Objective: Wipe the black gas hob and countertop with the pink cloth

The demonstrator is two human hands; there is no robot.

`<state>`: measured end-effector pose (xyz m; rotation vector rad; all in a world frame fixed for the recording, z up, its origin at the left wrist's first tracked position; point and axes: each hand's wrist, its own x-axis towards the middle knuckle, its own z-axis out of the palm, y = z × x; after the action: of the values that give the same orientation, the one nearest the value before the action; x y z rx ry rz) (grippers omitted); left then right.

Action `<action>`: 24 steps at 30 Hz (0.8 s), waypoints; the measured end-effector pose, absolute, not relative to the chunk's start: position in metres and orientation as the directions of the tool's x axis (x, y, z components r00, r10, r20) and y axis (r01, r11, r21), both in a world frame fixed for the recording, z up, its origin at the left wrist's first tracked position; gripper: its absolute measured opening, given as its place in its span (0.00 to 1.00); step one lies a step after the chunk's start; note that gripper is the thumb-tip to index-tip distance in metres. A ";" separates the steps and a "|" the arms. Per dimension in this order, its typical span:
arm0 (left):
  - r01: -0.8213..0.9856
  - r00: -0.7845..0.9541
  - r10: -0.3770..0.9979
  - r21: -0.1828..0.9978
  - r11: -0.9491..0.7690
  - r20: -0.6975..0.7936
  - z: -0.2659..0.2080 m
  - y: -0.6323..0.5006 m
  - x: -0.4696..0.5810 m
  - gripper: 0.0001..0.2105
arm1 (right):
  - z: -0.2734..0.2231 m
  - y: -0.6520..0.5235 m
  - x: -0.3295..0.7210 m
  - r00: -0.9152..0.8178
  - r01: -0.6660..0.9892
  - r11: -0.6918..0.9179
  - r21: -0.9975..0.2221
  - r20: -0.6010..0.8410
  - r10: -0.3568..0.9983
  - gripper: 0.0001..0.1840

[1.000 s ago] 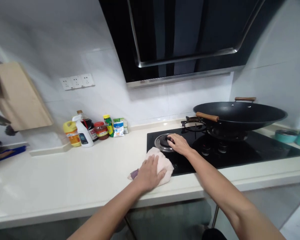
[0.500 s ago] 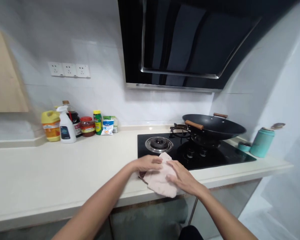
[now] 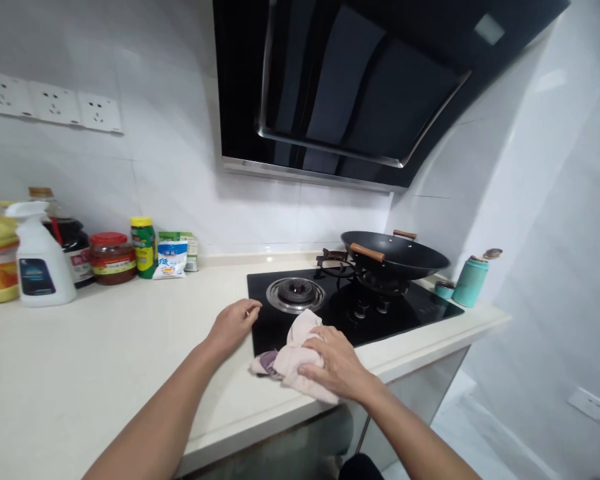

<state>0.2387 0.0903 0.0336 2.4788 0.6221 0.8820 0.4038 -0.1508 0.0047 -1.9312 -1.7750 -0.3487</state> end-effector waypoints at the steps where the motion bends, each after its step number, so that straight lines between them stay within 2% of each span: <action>1: 0.275 0.709 0.531 0.511 -0.814 0.465 0.034 0.089 0.238 0.18 | 0.004 -0.156 0.413 0.125 0.983 -0.041 -0.176 0.498 0.858 0.19; 6: 0.260 0.791 0.466 0.471 -0.843 0.396 0.032 0.083 0.241 0.18 | -0.004 -0.197 0.476 0.223 0.975 -0.196 -0.109 0.524 0.822 0.15; 11: 0.262 0.783 0.479 0.489 -0.832 0.397 0.025 0.084 0.245 0.18 | -0.018 -0.246 0.555 0.377 0.909 -0.414 -0.039 0.499 0.781 0.18; 17: 0.299 0.788 0.499 0.484 -0.822 0.360 0.023 0.084 0.251 0.18 | -0.017 -0.272 0.625 0.684 0.632 -0.774 0.041 0.440 0.582 0.20; 21: 0.335 0.786 0.516 0.467 -0.818 0.341 0.024 0.083 0.255 0.18 | -0.004 -0.255 0.645 0.753 0.513 -0.853 0.096 0.428 0.501 0.24; 24: 0.355 0.787 0.520 0.446 -0.822 0.332 0.023 0.083 0.257 0.18 | 0.013 -0.232 0.659 0.813 0.477 -0.877 0.061 0.349 0.466 0.27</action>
<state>0.2575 0.0829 0.0225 2.6162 0.6656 0.6362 0.6585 -0.2321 0.0128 -2.9635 -0.7707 -0.5589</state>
